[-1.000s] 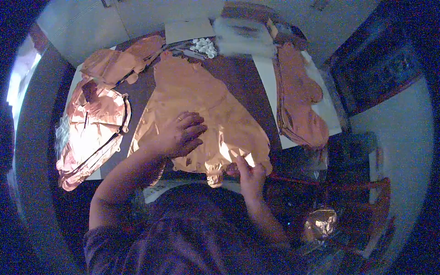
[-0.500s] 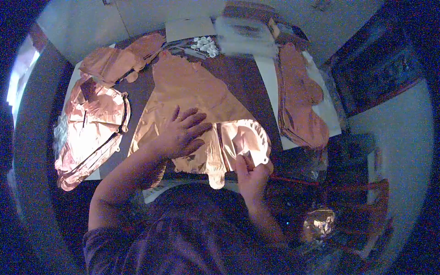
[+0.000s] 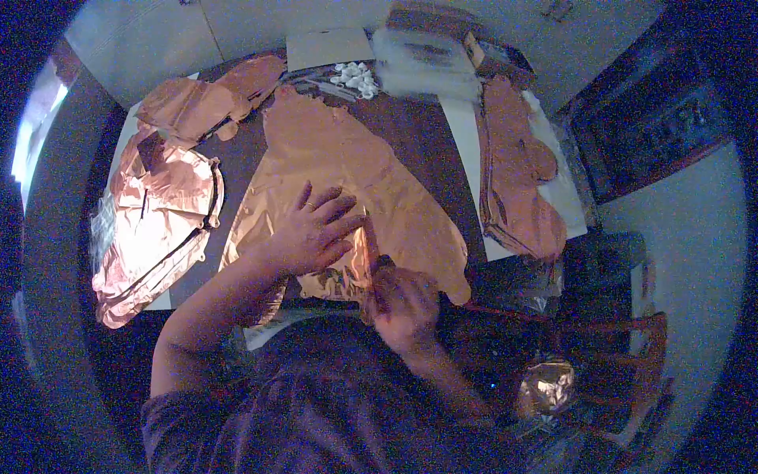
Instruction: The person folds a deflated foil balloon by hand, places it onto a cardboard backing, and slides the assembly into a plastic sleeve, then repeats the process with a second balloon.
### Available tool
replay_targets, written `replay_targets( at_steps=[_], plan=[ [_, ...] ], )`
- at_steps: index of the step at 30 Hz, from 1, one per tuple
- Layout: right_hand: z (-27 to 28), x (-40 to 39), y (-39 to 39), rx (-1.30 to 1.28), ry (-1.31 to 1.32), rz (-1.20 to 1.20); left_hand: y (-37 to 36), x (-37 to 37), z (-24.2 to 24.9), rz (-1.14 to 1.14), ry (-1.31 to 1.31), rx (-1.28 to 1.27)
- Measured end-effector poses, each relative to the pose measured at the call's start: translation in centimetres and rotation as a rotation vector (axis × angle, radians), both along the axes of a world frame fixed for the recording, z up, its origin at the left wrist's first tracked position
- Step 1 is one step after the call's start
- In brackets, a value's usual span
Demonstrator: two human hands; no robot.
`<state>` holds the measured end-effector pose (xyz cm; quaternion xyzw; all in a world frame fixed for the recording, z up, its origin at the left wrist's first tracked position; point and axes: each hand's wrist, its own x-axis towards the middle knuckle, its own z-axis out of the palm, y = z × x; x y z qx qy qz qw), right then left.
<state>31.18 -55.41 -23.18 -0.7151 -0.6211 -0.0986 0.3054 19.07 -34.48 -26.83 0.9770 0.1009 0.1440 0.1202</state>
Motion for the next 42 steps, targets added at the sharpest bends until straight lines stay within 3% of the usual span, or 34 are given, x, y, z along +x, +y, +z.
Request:
replay_targets(
  at_steps=[3,6,9,12,15,18,21,26,33,39,42],
  plan=[
    [-1.3,-1.1,0.5,0.037,-0.047,0.244,0.9,-0.4,-1.0,-0.034,0.037,0.103],
    [-0.5,-0.3,1.0,-0.076,0.108,0.449,0.5,-0.4,-0.9,-0.009,0.071,0.089],
    [0.2,2.8,1.0,-0.044,0.360,0.504,0.4,-0.4,-0.8,-0.009,0.074,0.118],
    [-0.4,6.6,2.7,-0.213,0.211,0.184,0.5,-0.5,0.0,-0.017,0.116,0.088],
    [-0.4,7.2,4.9,-0.178,-0.196,0.242,0.5,-0.5,0.1,-0.017,0.118,0.123],
    [-1.2,6.7,5.2,-0.265,-0.204,0.262,0.8,-0.2,-1.7,-0.009,-0.008,0.182],
    [-0.6,6.1,5.3,-0.281,-0.189,0.277,0.7,-0.3,-1.7,-0.024,-0.004,0.086],
    [-0.5,6.1,5.3,-0.313,-0.206,0.288,0.9,-0.3,-2.0,-0.020,-0.002,0.136],
    [-0.3,6.2,5.3,-0.367,-0.273,0.297,0.5,-0.3,0.1,-0.019,0.022,0.024],
    [0.1,6.3,5.7,-0.398,-0.315,0.300,1.5,-0.4,3.0,0.022,-0.310,-0.433],
    [-0.5,6.4,5.6,-0.429,-0.302,0.277,-0.2,0.0,3.7,-0.154,-0.155,-0.068]
  ],
)
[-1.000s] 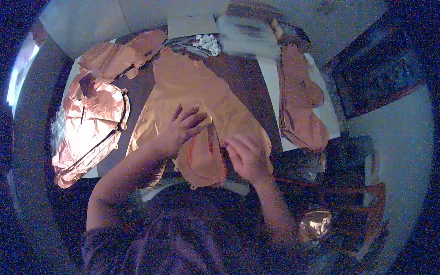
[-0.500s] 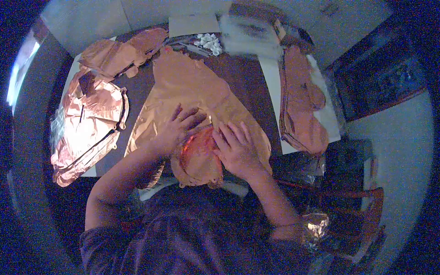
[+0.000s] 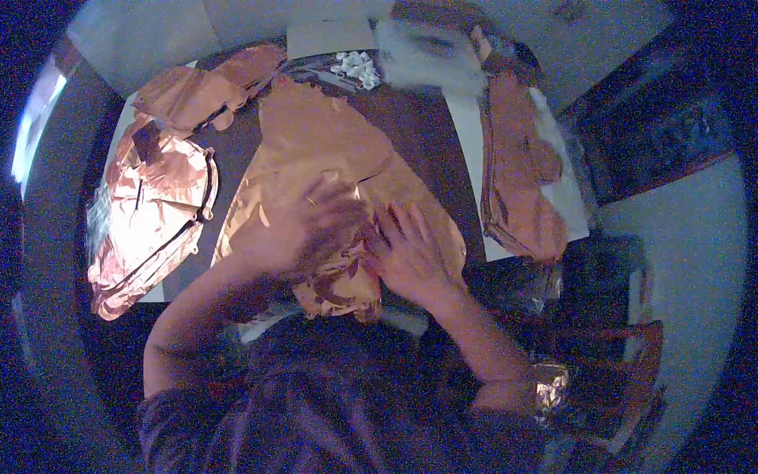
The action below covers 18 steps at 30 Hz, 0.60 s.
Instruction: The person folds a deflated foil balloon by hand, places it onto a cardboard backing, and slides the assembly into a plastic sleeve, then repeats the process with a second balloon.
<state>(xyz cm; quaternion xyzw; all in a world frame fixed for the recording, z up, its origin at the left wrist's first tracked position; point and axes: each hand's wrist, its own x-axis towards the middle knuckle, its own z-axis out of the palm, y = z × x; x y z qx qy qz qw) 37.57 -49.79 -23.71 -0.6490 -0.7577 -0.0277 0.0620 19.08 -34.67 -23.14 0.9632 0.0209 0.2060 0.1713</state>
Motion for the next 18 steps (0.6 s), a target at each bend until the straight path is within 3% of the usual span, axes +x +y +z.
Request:
replay_targets(
  at_steps=[5,12,15,18],
  plan=[
    [0.7,-0.1,0.0,0.044,-0.091,0.044,-0.9,0.6,-3.1,0.108,0.068,0.047],
    [0.6,0.5,-1.7,0.049,-0.154,0.206,-0.5,0.4,-3.2,0.088,0.052,0.057],
    [1.4,0.4,-3.1,-0.009,-0.046,0.290,-0.5,0.6,-3.8,0.089,0.025,0.058],
    [0.0,0.6,-4.5,0.094,-0.019,0.335,-0.7,0.6,-3.3,0.108,0.066,0.032]
  ],
)
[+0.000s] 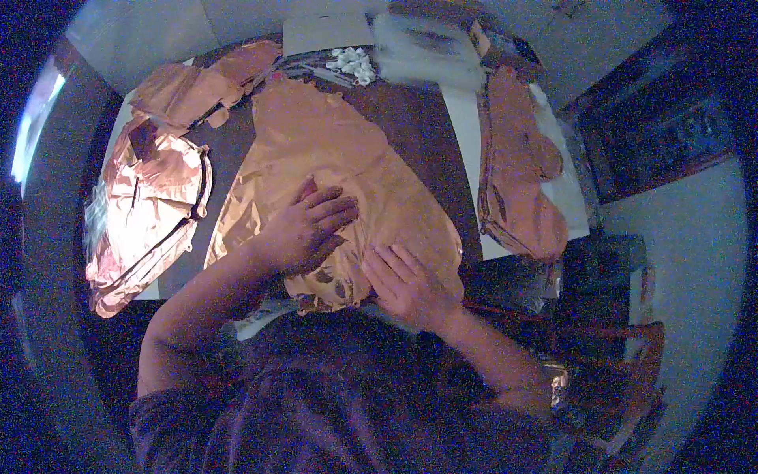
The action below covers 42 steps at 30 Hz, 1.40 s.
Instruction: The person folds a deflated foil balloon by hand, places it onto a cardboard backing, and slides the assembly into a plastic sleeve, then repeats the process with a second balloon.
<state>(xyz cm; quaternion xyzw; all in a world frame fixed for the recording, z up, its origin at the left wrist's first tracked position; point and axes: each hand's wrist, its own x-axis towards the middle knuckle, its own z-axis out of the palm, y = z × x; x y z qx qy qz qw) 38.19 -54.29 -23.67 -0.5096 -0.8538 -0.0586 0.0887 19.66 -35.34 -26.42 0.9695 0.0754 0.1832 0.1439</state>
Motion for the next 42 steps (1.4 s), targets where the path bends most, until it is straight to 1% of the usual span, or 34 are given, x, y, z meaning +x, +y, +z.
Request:
replay_targets(
  at_steps=[3,6,9,12,15,18,21,24,27,30,33,35,37,40,42],
  plan=[
    [-1.0,0.0,-0.4,0.146,0.015,0.024,0.1,0.0,-0.1,-0.005,0.009,-0.002],
    [-1.3,0.2,-0.1,0.196,0.030,0.046,0.2,0.0,0.0,-0.003,0.018,0.003],
    [-0.9,0.2,0.2,0.191,0.017,0.080,-0.1,-0.2,1.1,-0.004,0.065,-0.041],
    [-0.3,0.0,0.5,0.179,0.026,0.083,0.1,-0.3,0.3,-0.009,0.059,-0.025],
    [0.4,-0.1,0.7,0.185,-0.019,0.107,0.3,-0.4,0.5,-0.026,0.030,-0.062],
    [0.6,0.0,1.0,0.160,-0.038,0.131,0.5,-0.4,-0.1,-0.046,-0.082,-0.226],
    [1.9,-0.1,1.5,0.106,-0.097,0.153,0.7,-0.9,0.7,0.058,-0.178,-0.143],
    [2.1,0.0,1.9,0.100,-0.103,0.169,0.7,-1.9,1.6,0.222,-0.045,-0.004],
    [2.2,0.2,2.3,0.002,-0.074,0.179,0.7,-2.6,1.7,0.260,0.001,-0.090],
    [4.7,1.4,3.5,-0.232,0.319,0.117,0.8,-2.7,0.8,0.252,-0.073,-0.091],
    [5.9,4.2,7.2,-0.596,0.607,-0.255,0.8,-2.7,0.8,0.245,-0.079,-0.118],
    [3.5,5.5,11.2,-0.308,0.730,-0.515,0.9,-2.8,0.9,0.237,-0.056,-0.128],
    [1.2,6.5,15.5,-0.123,0.546,-0.664,1.0,-2.9,1.0,0.237,-0.045,-0.129],
    [0.5,6.0,18.6,0.043,0.302,-0.747,0.9,-3.1,0.7,0.244,-0.053,-0.110],
    [1.2,6.7,20.5,-0.275,0.362,-0.743,1.0,-3.0,0.6,0.245,-0.068,-0.087]
  ],
)
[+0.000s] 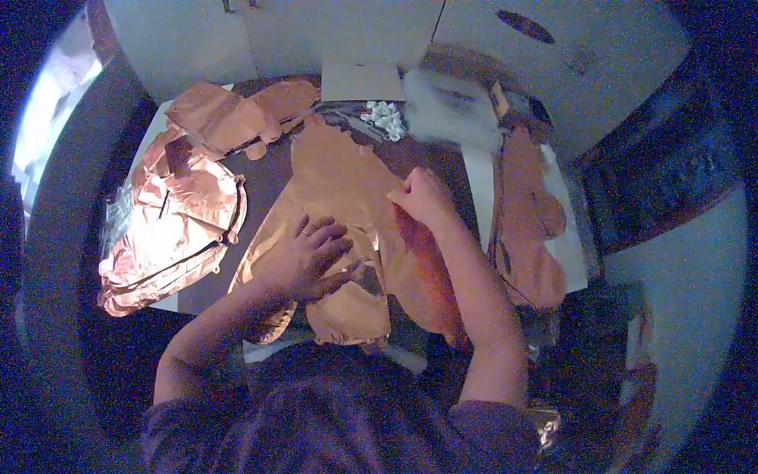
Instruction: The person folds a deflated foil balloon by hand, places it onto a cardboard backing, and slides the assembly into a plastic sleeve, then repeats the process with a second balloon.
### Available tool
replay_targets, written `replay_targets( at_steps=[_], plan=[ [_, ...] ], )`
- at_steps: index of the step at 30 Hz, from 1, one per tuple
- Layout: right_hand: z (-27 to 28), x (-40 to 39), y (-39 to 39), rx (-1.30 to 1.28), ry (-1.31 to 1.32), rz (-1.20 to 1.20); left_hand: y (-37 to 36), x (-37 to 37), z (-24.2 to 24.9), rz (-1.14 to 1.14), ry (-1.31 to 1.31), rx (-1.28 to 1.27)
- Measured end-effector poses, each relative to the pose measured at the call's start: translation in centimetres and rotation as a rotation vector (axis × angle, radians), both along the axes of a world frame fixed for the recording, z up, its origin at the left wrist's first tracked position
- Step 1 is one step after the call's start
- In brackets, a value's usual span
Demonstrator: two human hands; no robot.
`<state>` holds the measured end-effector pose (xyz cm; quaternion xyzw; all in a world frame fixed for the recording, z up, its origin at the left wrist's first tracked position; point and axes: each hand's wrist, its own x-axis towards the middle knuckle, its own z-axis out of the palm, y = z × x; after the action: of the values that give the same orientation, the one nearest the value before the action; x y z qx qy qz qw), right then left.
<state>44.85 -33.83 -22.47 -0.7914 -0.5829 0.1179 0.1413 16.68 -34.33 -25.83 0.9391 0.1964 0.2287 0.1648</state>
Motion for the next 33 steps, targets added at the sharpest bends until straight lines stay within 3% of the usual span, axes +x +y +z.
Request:
replay_targets(
  at_steps=[4,7,10,13,19,22,25,28,31,33],
  plan=[
    [0.6,-0.3,0.9,-0.249,0.100,0.032,0.0,0.0,-0.2,0.000,0.024,-0.024],
    [-0.5,-1.1,0.0,0.146,-0.109,-0.039,0.2,-0.1,-0.1,0.000,0.048,-0.021],
    [-0.3,-0.5,0.0,0.066,-0.004,-0.026,0.1,-0.2,-0.2,-0.008,0.046,-0.020],
    [0.5,-0.3,1.0,-0.195,0.113,0.007,0.0,0.0,-0.3,-0.008,0.050,-0.022],
    [-1.2,-1.1,0.1,0.308,-0.071,-0.013,0.0,-0.2,-0.3,-0.011,0.056,-0.040],
    [0.0,-0.4,1.1,-0.039,0.070,0.046,0.1,-0.1,-0.3,-0.019,0.050,-0.047],
    [0.0,-0.4,1.1,-0.027,0.083,0.065,0.2,-0.1,-0.2,-0.027,0.042,-0.057],
    [1.3,-2.6,0.2,0.171,0.258,0.041,0.2,-0.2,-0.5,-0.023,0.035,-0.071],
    [1.1,-4.4,-0.6,0.298,1.020,0.160,0.1,-0.1,-0.6,-0.018,0.035,-0.071],
    [-0.5,-3.0,-0.5,0.324,1.043,0.135,0.2,-0.2,-0.6,-0.032,0.022,-0.098]
  ],
)
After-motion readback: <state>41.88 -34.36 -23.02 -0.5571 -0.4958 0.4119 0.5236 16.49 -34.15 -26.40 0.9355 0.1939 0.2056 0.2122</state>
